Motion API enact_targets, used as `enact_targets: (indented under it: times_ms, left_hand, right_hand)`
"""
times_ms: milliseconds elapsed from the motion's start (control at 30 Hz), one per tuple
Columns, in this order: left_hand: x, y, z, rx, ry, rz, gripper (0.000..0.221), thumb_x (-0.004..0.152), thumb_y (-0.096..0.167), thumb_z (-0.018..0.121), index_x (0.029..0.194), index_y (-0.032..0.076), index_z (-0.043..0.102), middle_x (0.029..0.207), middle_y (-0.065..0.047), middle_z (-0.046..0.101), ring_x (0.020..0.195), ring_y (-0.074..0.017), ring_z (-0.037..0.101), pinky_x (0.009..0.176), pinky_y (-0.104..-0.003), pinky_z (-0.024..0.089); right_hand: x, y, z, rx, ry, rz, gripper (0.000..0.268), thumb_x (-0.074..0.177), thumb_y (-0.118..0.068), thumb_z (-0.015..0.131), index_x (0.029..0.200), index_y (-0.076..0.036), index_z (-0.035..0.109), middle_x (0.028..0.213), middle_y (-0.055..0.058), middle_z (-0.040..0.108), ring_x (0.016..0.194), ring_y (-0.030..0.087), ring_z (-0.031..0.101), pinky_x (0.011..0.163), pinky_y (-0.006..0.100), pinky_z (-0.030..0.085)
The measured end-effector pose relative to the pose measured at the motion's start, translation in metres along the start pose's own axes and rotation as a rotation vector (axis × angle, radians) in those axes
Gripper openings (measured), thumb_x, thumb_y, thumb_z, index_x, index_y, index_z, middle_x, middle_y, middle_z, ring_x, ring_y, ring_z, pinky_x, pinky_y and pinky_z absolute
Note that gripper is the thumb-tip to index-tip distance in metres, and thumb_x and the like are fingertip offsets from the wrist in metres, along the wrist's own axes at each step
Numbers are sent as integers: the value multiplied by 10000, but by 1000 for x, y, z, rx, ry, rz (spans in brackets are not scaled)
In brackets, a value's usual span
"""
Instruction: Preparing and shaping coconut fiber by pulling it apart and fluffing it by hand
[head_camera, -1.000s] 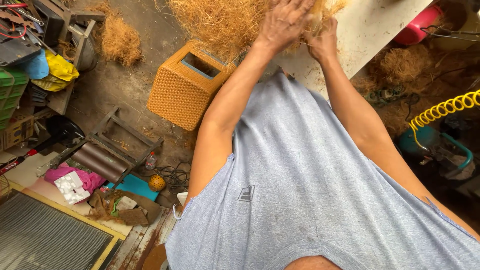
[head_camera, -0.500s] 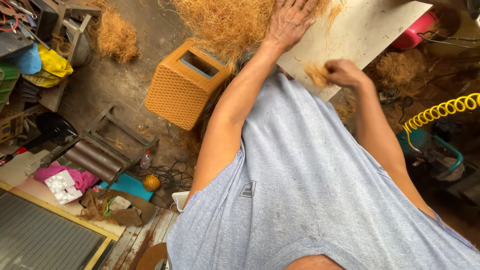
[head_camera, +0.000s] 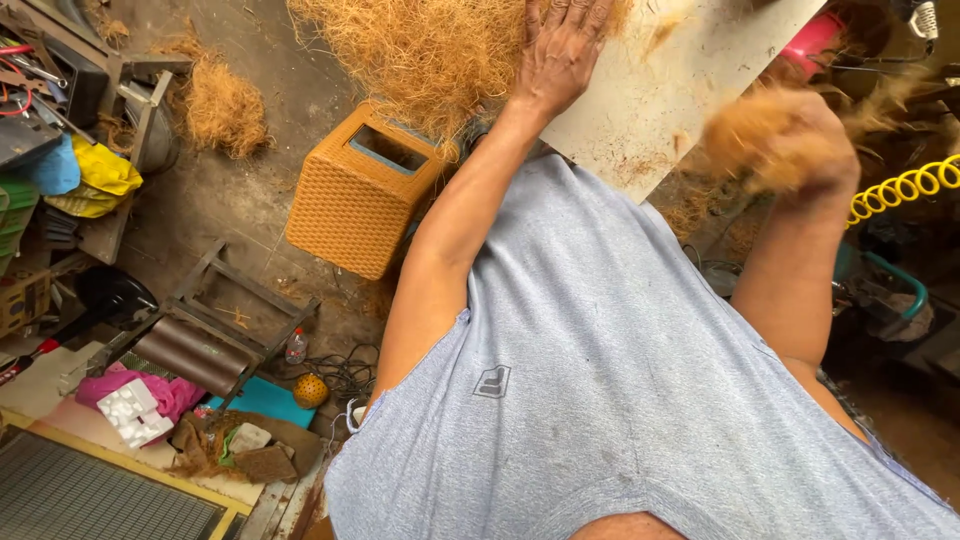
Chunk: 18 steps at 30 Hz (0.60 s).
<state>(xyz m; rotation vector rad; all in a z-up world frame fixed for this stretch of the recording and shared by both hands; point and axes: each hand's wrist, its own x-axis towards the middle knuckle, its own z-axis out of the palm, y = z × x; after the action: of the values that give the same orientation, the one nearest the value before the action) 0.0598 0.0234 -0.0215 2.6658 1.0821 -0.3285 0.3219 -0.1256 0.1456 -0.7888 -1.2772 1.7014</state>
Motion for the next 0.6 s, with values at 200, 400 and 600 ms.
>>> enact_targets:
  times_ms: [200, 400, 600]
  left_hand:
    - [-33, 30, -37, -846, 514, -141, 460, 1048, 472, 464, 1440, 238, 525, 1464, -48, 638, 1353, -226, 635, 1160, -471, 445]
    - [-52, 21, -92, -1413, 327, 15, 254, 989, 200, 680, 1231, 149, 620, 1106, -32, 720, 979, -151, 733, 858, -289, 653]
    - [-41, 3, -55, -1634, 481, -204, 57, 980, 177, 651, 966, 137, 689, 980, -24, 714, 814, -132, 687, 704, -280, 674]
  right_hand:
    - [68, 29, 43, -223, 708, 1, 256, 1014, 145, 680, 1238, 23, 656, 1235, 128, 697, 1131, 189, 685, 1051, 304, 588]
    - [108, 13, 67, -541, 500, 61, 102, 1153, -87, 663, 1197, -11, 612, 1154, 119, 620, 1004, 217, 611, 900, 343, 560]
    - [101, 74, 27, -533, 619, 55, 341, 1125, -297, 810, 969, -74, 604, 905, 40, 561, 772, 140, 493, 643, 273, 435]
